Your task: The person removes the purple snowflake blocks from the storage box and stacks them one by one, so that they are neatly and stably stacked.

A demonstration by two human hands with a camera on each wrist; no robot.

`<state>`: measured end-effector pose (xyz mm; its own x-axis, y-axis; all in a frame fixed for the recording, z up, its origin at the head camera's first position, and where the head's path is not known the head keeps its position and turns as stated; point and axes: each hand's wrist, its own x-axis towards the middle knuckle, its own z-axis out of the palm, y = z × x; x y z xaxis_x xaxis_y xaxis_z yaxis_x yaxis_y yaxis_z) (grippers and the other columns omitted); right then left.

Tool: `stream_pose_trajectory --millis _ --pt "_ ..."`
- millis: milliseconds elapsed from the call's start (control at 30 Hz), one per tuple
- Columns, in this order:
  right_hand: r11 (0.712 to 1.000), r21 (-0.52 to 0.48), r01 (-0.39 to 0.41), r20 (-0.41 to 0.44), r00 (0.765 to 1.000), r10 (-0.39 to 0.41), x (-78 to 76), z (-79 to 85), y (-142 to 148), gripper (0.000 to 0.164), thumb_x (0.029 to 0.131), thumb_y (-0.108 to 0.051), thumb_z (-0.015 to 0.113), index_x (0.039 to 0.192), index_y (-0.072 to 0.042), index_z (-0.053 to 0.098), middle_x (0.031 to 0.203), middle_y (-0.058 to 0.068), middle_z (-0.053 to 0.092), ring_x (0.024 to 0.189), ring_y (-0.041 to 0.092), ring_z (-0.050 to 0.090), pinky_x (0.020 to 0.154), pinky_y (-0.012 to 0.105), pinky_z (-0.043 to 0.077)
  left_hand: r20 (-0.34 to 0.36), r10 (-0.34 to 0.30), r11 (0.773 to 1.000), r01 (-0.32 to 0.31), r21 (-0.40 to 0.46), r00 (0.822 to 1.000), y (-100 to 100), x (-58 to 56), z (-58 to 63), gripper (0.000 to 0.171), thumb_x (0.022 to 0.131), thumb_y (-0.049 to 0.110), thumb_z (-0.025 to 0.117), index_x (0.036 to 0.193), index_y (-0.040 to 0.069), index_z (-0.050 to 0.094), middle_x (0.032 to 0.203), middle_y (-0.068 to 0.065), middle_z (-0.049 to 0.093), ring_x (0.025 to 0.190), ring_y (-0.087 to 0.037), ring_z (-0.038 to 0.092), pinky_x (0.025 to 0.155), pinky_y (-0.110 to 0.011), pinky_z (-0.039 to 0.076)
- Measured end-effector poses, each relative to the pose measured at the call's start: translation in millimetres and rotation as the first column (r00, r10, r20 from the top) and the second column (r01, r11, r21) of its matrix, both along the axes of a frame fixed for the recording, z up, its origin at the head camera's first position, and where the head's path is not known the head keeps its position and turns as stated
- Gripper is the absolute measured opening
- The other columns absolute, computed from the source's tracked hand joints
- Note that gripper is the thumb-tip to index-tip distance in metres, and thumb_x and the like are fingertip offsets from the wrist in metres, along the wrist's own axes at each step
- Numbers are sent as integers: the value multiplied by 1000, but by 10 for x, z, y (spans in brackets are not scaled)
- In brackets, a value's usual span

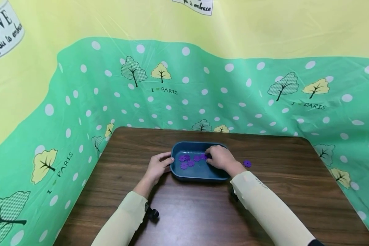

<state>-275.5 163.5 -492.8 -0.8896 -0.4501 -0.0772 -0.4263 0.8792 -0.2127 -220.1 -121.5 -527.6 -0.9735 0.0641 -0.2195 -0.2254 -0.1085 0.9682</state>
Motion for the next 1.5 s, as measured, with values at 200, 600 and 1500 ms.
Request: stream_pose_trajectory --millis 200,600,1500 --pt "1000 24 -11 -2 1000 11 -2 -14 -9 31 93 -25 77 118 -7 76 122 13 72 115 31 67 98 51 57 -3 2 1000 -2 2 1000 4 6 20 41 97 7 69 137 -1 63 135 -25 64 107 -28 70 94 -47 60" --pt "1000 21 -3 -8 1000 3 29 5 -20 27 93 -23 77 115 -7 77 119 10 72 115 29 67 99 49 57 2 3 1000 -3 -1 1000 5 11 38 41 97 8 69 137 0 63 135 -24 64 109 -29 69 94 -46 60" --pt "1000 5 -15 -4 1000 15 58 4 -19 27 93 -20 77 116 -5 76 117 13 72 113 30 67 97 49 57 -2 3 1000 -3 -10 1000 25 34 48 42 98 7 68 138 -2 62 135 -27 63 109 -30 70 93 -47 60"
